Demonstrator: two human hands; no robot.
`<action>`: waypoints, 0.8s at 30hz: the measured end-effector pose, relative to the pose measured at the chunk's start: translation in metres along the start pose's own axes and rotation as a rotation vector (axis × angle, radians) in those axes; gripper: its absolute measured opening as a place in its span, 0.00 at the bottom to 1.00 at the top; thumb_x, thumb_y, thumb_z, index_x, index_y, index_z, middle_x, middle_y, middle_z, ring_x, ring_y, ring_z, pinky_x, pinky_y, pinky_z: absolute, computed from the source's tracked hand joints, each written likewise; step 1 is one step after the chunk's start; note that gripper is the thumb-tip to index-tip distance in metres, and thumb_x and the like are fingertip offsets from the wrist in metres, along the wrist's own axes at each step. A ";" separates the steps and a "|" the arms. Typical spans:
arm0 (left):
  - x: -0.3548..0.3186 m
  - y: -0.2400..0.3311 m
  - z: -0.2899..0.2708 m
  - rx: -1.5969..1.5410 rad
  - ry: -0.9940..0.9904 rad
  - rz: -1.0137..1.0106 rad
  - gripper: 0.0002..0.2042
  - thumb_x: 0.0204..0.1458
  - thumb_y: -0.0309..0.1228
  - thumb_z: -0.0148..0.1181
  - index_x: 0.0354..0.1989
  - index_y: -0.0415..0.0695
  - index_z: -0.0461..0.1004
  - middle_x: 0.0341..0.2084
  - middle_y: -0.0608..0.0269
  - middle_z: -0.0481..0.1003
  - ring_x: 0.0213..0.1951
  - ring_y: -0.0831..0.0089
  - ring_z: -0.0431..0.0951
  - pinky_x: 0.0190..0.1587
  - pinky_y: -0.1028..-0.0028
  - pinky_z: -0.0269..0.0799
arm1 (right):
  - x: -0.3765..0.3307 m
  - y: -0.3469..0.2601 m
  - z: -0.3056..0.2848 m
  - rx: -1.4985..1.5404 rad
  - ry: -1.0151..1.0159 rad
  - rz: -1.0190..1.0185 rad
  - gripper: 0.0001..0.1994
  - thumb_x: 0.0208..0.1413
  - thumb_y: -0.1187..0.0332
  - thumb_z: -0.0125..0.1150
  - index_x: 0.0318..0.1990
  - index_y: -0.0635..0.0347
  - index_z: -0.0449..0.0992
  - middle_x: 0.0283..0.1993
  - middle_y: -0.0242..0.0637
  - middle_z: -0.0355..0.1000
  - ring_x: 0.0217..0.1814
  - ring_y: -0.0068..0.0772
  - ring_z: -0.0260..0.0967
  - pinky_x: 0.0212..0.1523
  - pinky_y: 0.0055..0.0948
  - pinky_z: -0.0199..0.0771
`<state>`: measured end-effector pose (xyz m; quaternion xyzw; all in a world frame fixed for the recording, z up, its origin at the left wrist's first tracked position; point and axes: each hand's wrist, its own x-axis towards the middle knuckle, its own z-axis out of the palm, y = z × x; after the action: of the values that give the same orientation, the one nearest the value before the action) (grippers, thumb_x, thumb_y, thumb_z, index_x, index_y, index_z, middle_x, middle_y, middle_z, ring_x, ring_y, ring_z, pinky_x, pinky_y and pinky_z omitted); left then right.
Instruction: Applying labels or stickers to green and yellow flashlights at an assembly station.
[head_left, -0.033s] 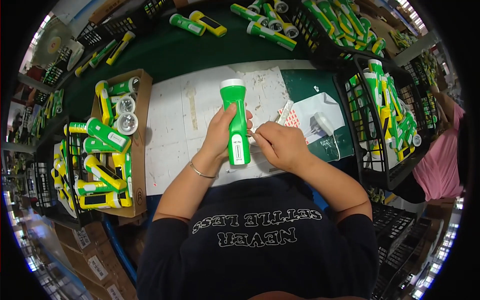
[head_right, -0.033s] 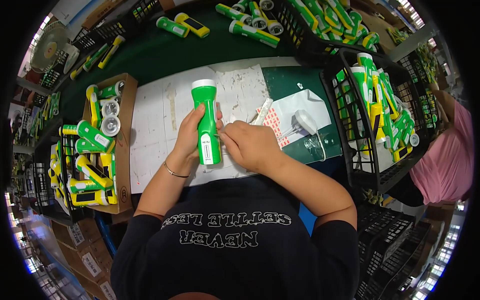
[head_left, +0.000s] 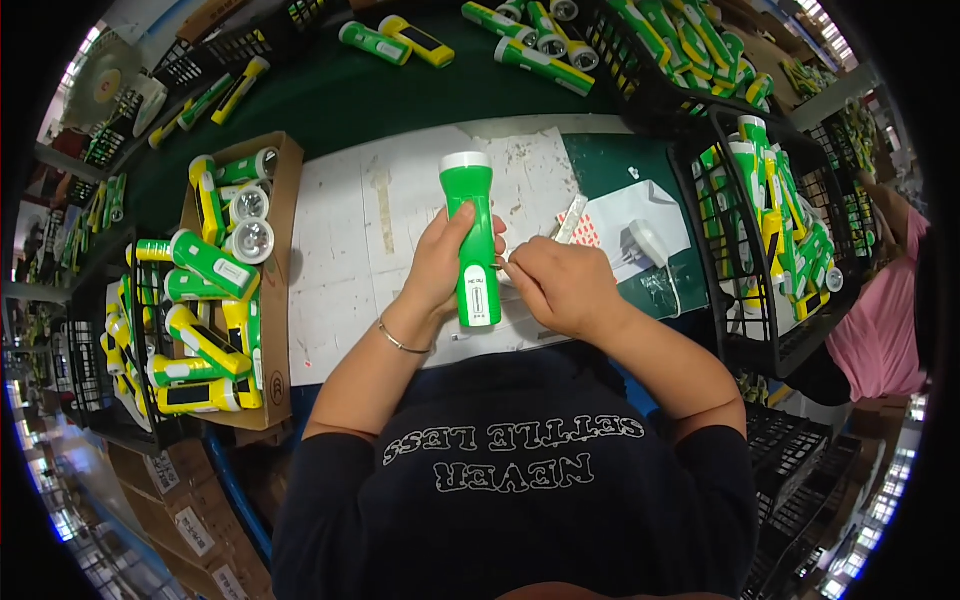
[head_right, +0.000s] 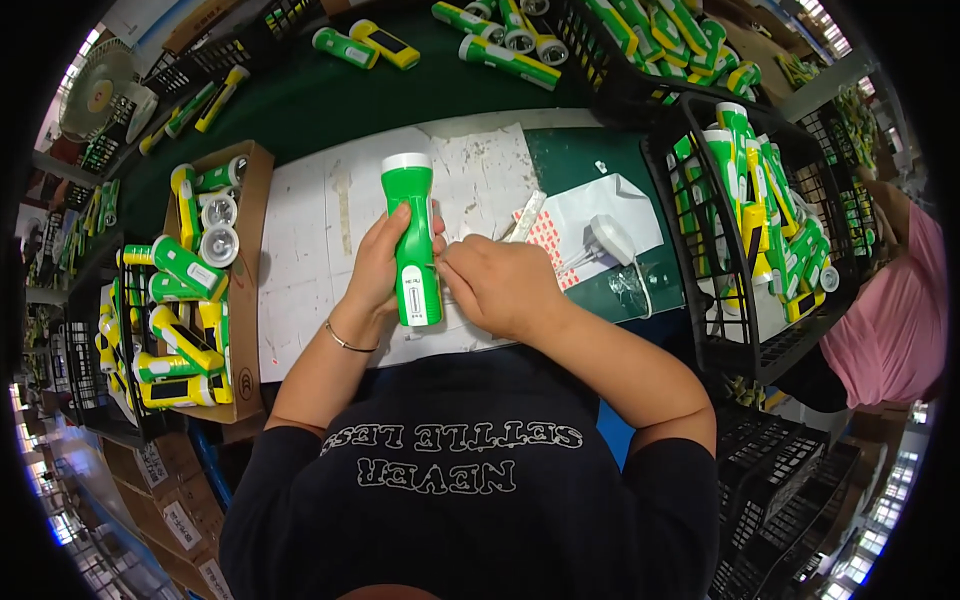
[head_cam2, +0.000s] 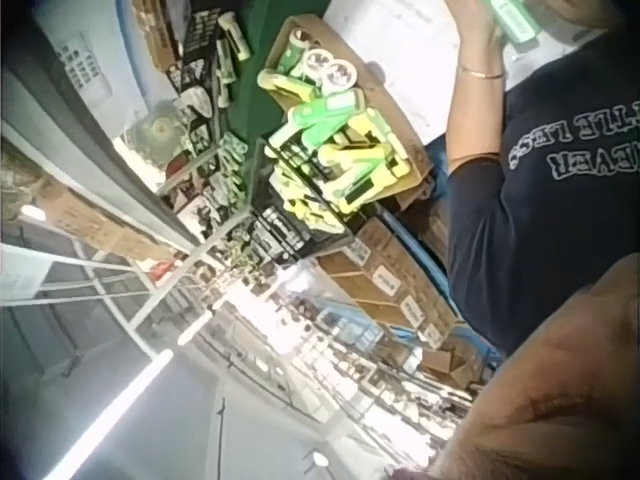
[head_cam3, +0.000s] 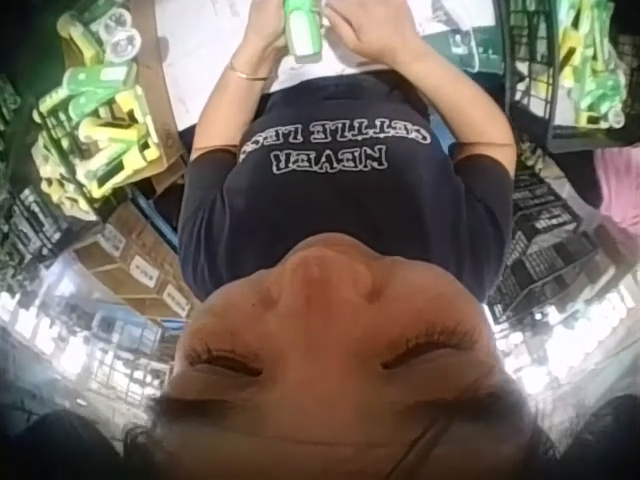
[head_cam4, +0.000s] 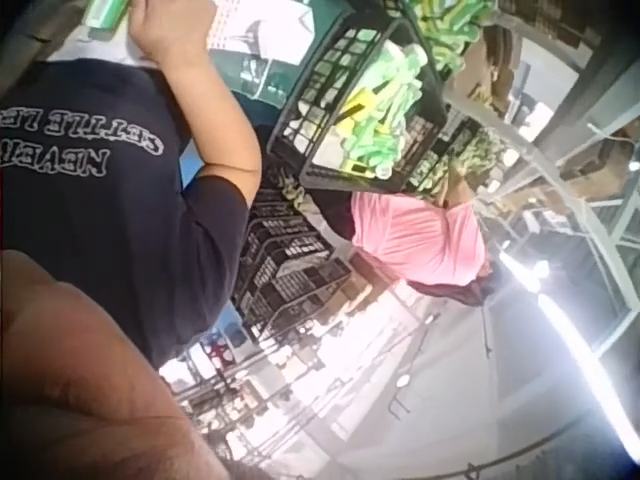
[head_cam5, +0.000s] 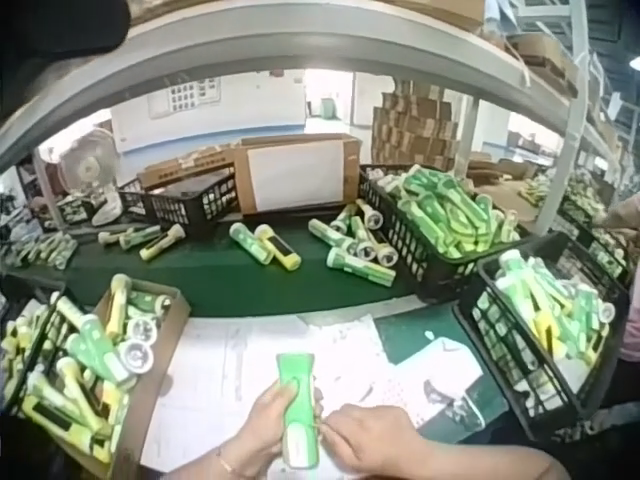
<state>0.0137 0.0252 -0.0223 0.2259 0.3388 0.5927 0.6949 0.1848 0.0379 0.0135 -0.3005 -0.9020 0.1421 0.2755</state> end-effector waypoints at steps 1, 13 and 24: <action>-0.002 0.001 0.003 0.066 0.030 0.029 0.14 0.60 0.39 0.46 0.42 0.39 0.62 0.32 0.56 0.70 0.29 0.73 0.73 0.30 0.73 0.73 | 0.004 -0.001 -0.002 -0.091 0.016 -0.060 0.04 0.49 0.68 0.57 0.26 0.54 0.69 0.22 0.33 0.64 0.19 0.36 0.66 0.18 0.32 0.65; -0.014 0.006 -0.005 0.304 0.033 0.122 0.26 0.60 0.53 0.32 0.42 0.40 0.64 0.29 0.58 0.71 0.26 0.76 0.71 0.30 0.76 0.70 | -0.020 -0.021 -0.004 0.038 -0.271 -0.373 0.11 0.42 0.63 0.63 0.21 0.52 0.66 0.18 0.31 0.60 0.15 0.33 0.61 0.17 0.32 0.62; -0.017 -0.003 -0.010 0.026 -0.083 0.030 0.26 0.61 0.51 0.32 0.43 0.37 0.65 0.30 0.55 0.72 0.28 0.67 0.75 0.32 0.72 0.74 | 0.006 -0.008 0.028 0.571 -0.160 0.416 0.21 0.48 0.66 0.66 0.16 0.56 0.55 0.15 0.26 0.55 0.19 0.14 0.52 0.20 0.21 0.56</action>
<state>0.0070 0.0068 -0.0275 0.2643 0.3139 0.5889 0.6963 0.1609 0.0325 -0.0030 -0.3763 -0.7643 0.4643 0.2420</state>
